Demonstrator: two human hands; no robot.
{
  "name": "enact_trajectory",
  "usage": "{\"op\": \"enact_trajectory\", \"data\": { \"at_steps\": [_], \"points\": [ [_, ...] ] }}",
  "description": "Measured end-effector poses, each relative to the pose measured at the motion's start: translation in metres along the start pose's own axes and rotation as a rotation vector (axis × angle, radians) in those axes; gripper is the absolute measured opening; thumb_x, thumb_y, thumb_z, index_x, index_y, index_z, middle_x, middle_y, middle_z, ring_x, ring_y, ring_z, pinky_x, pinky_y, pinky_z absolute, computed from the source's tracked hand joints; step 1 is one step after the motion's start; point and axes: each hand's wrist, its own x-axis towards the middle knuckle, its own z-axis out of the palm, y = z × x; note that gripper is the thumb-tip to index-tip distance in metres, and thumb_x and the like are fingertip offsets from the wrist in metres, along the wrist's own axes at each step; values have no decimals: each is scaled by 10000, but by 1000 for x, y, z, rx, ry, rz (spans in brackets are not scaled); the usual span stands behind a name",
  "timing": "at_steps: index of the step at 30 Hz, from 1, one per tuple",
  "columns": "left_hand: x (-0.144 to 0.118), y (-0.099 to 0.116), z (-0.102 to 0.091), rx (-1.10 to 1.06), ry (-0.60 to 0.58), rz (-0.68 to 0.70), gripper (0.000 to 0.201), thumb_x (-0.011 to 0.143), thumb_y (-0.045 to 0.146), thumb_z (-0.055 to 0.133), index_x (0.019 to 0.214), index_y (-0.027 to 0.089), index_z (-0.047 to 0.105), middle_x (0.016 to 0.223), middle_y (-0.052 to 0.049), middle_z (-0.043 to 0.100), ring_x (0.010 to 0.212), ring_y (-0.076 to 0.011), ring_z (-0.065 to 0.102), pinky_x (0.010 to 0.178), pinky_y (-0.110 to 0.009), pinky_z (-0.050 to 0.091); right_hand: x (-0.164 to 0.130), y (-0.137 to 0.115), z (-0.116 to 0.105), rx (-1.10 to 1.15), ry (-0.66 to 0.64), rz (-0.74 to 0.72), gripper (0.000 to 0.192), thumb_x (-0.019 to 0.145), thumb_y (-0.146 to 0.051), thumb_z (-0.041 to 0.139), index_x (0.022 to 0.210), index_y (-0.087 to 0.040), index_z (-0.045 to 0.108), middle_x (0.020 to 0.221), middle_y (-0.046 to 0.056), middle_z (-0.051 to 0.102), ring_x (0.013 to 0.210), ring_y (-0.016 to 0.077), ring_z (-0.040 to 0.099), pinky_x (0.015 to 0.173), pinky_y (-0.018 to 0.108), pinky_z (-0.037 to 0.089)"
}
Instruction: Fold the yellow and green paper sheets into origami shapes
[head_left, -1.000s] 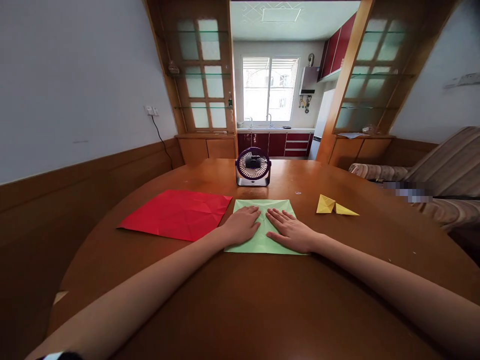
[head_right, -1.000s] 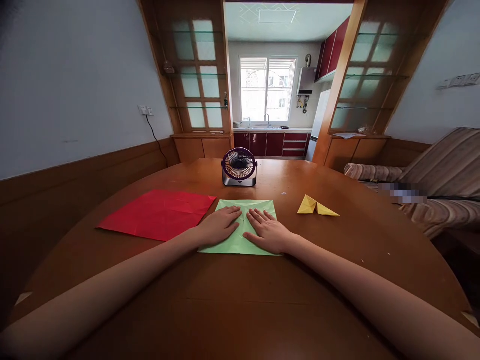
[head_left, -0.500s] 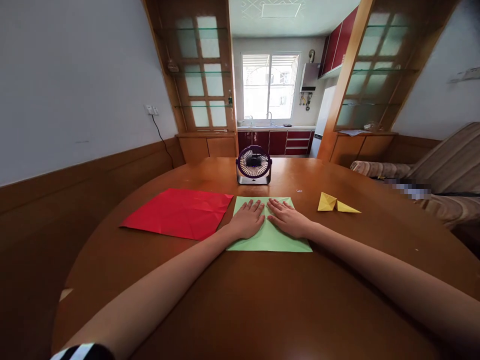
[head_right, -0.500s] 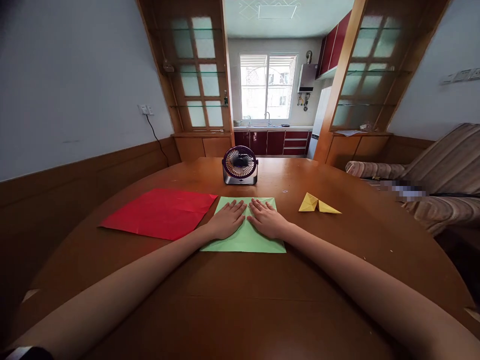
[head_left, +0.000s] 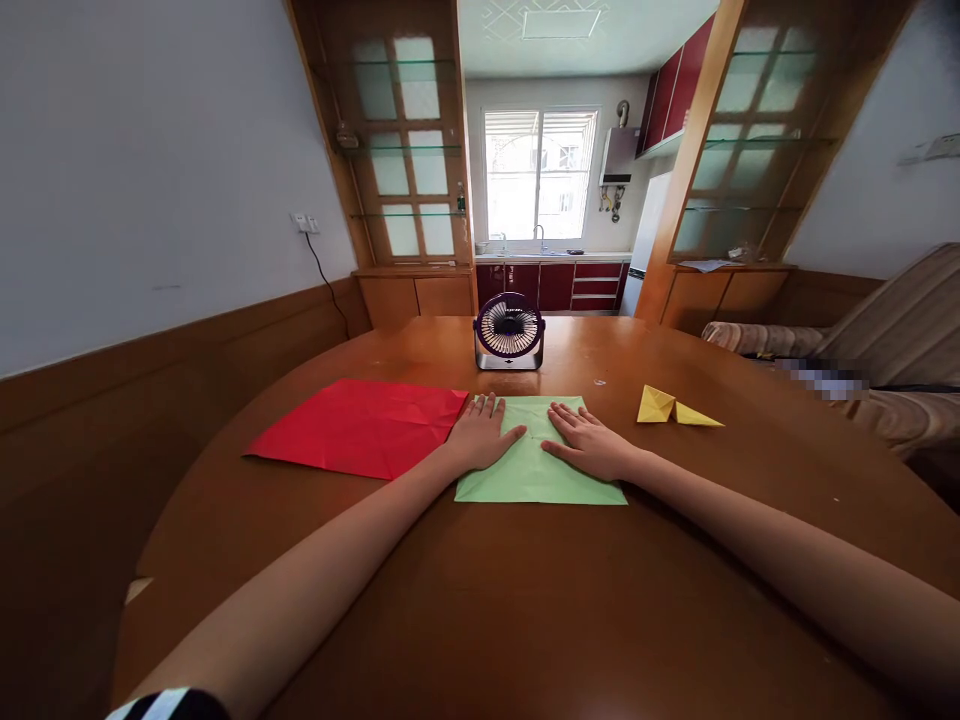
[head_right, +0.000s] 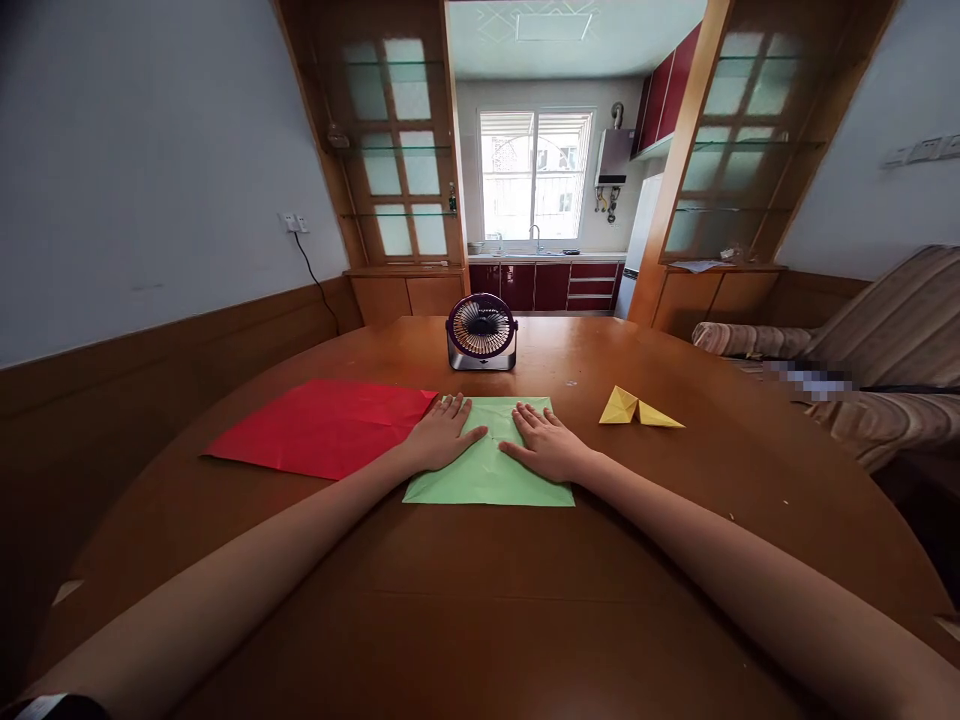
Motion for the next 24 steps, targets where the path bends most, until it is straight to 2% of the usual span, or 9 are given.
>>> {"op": "enact_trajectory", "data": {
  "at_steps": [4, 6, 8, 11, 15, 18, 20, 22, 24],
  "points": [
    [-9, 9, -12, 71, 87, 26, 691, 969, 555, 320, 1403, 30, 437, 1510, -229, 343, 1420, -363, 282, 1168, -484, 175, -5, 4, 1, 4, 28, -5, 876, 896, -745, 232, 1512, -126, 296, 1562, 156, 252, 1461, 304, 210, 1198, 506, 169],
    [-18, 15, -19, 118, 150, 126, 536, 983, 429, 363, 1322, 48, 527, 1421, -221, 478, 1340, -348, 418, 1143, -490, 238, -6, 4, 1, 6, 24, -4, 881, 895, -747, 229, 1513, -122, 292, 1562, 154, 251, 1462, 303, 208, 1200, 501, 169],
    [-31, 19, -24, 110, 159, 273, 430, 982, 336, 380, 1287, 93, 561, 1349, -174, 560, 1246, -310, 517, 1075, -454, 358, -6, 3, 0, 12, 23, -8, 881, 901, -740, 222, 1513, -111, 287, 1563, 158, 245, 1466, 297, 196, 1203, 497, 161],
    [-53, 20, -28, 50, 115, 454, 416, 996, 358, 377, 1303, 143, 557, 1362, -132, 555, 1224, -270, 541, 1042, -404, 409, -6, 1, -1, 21, 22, -17, 869, 913, -720, 239, 1506, -88, 296, 1560, 178, 248, 1467, 295, 197, 1201, 505, 164],
    [-71, 9, -31, -47, -12, 462, 532, 1007, 478, 338, 1445, 187, 418, 1523, -105, 376, 1393, -265, 366, 1151, -414, 277, -9, -1, -5, 27, 118, -49, 738, 939, -621, 363, 1440, -82, 424, 1534, 218, 309, 1435, 337, 283, 1173, 552, 221],
    [-74, 2, -33, -103, -123, 465, 690, 958, 620, 356, 1517, 222, 278, 1584, -85, 220, 1460, -276, 211, 1191, -441, 172, -18, -5, -11, 75, 252, -214, 468, 969, -448, 432, 1326, -171, 558, 1466, 174, 442, 1346, 322, 430, 1113, 566, 332],
    [-74, 0, -34, -118, -146, 485, 797, 905, 691, 398, 1532, 230, 226, 1592, -90, 177, 1469, -287, 167, 1193, -457, 150, -26, -9, -17, 134, 261, -376, 339, 979, -343, 443, 1242, -215, 615, 1354, 135, 557, 1225, 270, 545, 1024, 500, 453],
    [-75, -1, -33, -113, -123, 503, 843, 872, 717, 438, 1530, 231, 232, 1588, -101, 196, 1464, -299, 185, 1187, -471, 165, -32, -13, -21, 175, 226, -505, 286, 979, -282, 447, 1162, -214, 658, 1200, 115, 648, 1086, 227, 617, 937, 429, 517],
    [-76, 0, -34, -88, -53, 539, 779, 885, 684, 459, 1500, 228, 317, 1566, -114, 272, 1439, -304, 266, 1172, -472, 212, -35, -15, -24, 215, 210, -558, 273, 977, -256, 453, 1123, -198, 676, 1101, 110, 680, 1010, 207, 637, 890, 390, 536]
  ]
}}
